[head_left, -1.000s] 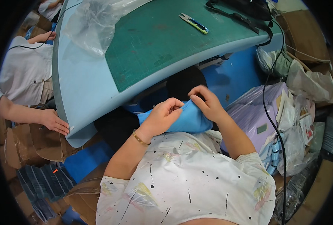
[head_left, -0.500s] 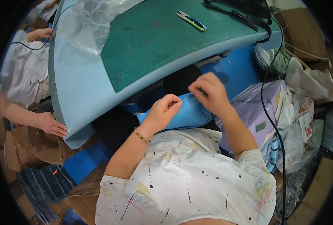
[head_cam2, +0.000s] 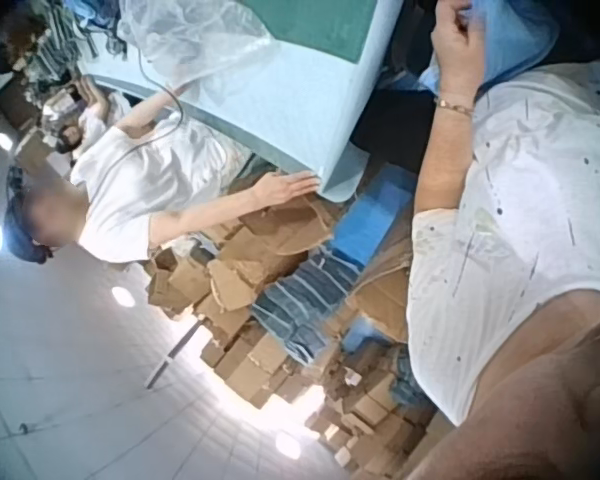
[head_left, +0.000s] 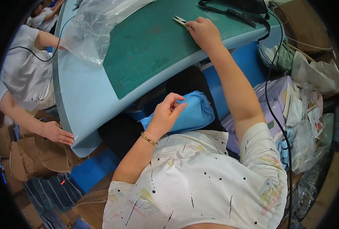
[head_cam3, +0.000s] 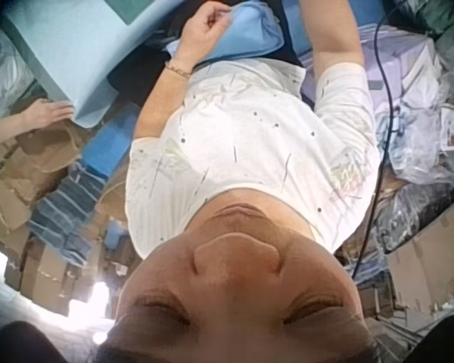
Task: The recorder uses nippers to trim excess threads from a newly manufactured blue and tan bag and inspects the interior.
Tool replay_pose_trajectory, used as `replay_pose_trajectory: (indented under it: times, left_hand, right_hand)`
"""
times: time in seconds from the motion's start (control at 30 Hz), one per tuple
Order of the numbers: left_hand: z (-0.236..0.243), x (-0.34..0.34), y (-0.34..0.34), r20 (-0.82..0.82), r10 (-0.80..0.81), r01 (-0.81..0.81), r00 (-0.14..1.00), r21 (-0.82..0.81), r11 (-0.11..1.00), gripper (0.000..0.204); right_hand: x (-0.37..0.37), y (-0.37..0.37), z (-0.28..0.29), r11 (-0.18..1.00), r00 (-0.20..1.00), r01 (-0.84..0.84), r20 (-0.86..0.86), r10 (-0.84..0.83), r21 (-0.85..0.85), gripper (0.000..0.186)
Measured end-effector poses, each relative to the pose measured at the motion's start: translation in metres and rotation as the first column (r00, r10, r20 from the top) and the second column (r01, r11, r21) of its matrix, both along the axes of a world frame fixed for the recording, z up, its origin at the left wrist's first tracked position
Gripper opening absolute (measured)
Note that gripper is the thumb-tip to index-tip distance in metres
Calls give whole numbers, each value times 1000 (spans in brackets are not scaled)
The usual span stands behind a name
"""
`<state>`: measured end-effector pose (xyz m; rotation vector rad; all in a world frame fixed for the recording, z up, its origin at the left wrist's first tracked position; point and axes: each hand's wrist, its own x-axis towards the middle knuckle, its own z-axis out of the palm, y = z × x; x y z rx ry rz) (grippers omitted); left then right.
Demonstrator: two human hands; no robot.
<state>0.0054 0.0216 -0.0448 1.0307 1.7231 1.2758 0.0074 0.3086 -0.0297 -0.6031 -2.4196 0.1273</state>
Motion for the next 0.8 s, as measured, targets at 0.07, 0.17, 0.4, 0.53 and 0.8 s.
replay_pose_trajectory:
  times: [0.07, 0.17, 0.4, 0.53, 0.8]
  left_hand:
    - [3, 2, 0, -16, 4, -4, 1000, 11, 1000, 20]
    - [2, 2, 1, -56, 51, -46, 997, 73, 996, 22]
    - [3, 6, 6, -310, 96, -88, 946, 39, 995, 13]
    - [6, 10, 15, -518, 82, -50, 851, 75, 996, 12]
    - [-1, -4, 16, -127, 18, -27, 992, -71, 997, 16]
  right_hand:
    - [10, -10, -2, 999, 999, 34, -17, -34, 19, 19]
    - [42, -45, 2, 976, 950, -131, -304, 73, -176, 17]
    - [127, -116, -19, -145, 893, -428, -393, -221, -892, 25]
    - [146, -145, -23, -9, 927, -337, -331, -177, -941, 27]
    - [179, -161, -19, 470, 977, -187, -211, 1, -862, 34]
